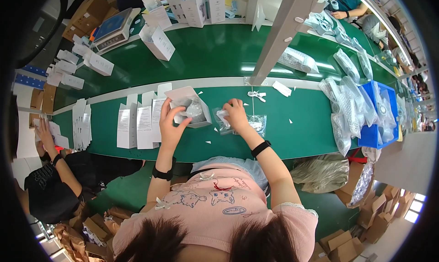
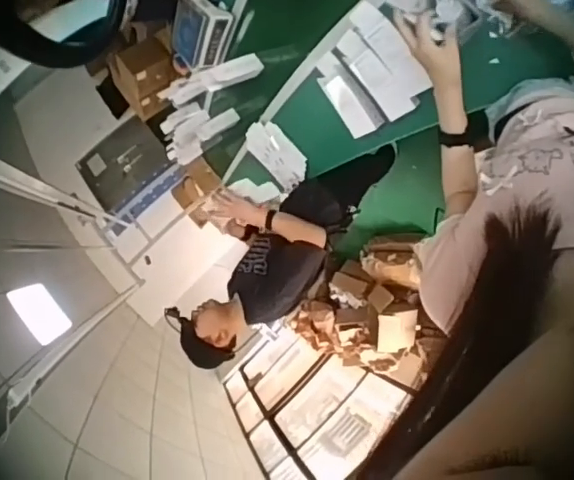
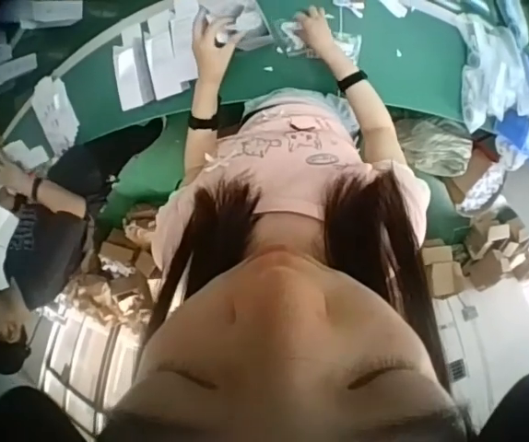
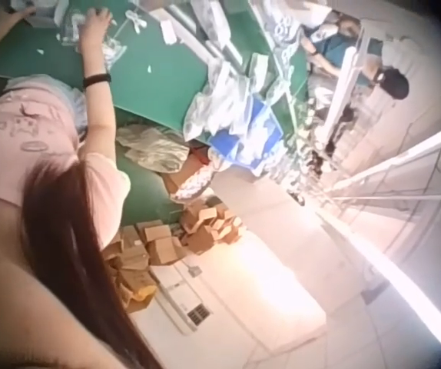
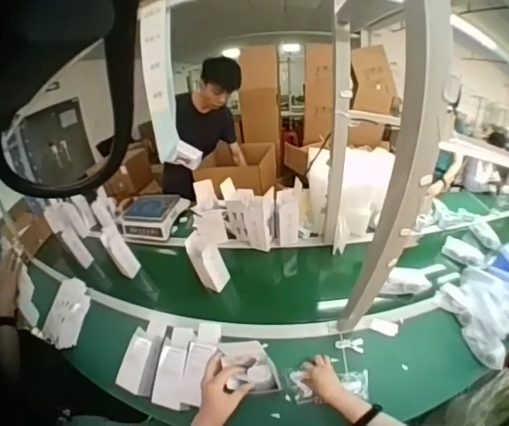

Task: The person packages items by hand, picking up a box and inserting a manual, a bagged device, and a small component bag before placing the box on the table. This process is repeated multiple times throughout the video.

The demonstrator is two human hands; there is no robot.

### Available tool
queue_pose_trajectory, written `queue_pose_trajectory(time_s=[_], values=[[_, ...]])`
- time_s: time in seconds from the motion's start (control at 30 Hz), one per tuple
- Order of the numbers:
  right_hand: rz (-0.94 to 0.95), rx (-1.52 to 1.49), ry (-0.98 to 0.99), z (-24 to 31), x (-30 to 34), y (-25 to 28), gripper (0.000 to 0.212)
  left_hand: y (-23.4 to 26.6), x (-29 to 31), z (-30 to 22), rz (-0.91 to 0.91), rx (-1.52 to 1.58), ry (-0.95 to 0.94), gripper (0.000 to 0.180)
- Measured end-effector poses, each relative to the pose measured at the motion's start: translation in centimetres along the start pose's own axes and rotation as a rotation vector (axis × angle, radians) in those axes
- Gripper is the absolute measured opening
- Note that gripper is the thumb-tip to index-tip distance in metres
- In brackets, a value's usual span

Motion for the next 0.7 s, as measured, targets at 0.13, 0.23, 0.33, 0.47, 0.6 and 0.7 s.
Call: queue_pose_trajectory(time_s=[0.13,0.23,0.33,0.47,0.6,0.7], values=[[-0.124,-0.466,-0.058,0.0,-0.8,5.2,0.033,0.5,-0.5,2.6,-0.018,0.055,0.257,0.016],[-0.401,-0.787,-0.37,0.6,-0.6,12.5,0.03,1.1,-1.1,3.7,-0.066,0.088,0.378,0.016],[-0.586,-0.834,0.317,9.0,-1.0,17.2,0.026,0.6,-1.3,4.5,-0.089,0.145,0.432,0.015],[-0.307,-0.414,0.803,15.9,-0.5,13.0,0.024,-0.1,-1.1,6.5,-0.13,0.289,0.457,0.015],[-0.067,-0.146,0.714,16.3,-0.8,9.2,0.028,-0.4,-0.4,7.7,-0.119,0.448,0.49,0.018],[-0.086,-0.26,0.699,15.5,-0.9,10.7,0.051,-0.5,-0.1,7.8,-0.035,0.412,0.463,0.023]])
Point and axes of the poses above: each hand's wrist, its own x-axis away from the middle knuckle, its own y-axis out of the back of the hand, z = x × y, the point moved 10 cm from there along -x, towards the middle knuckle, and after that the axes turned 4 degrees about -z, right-handed, at the moved point
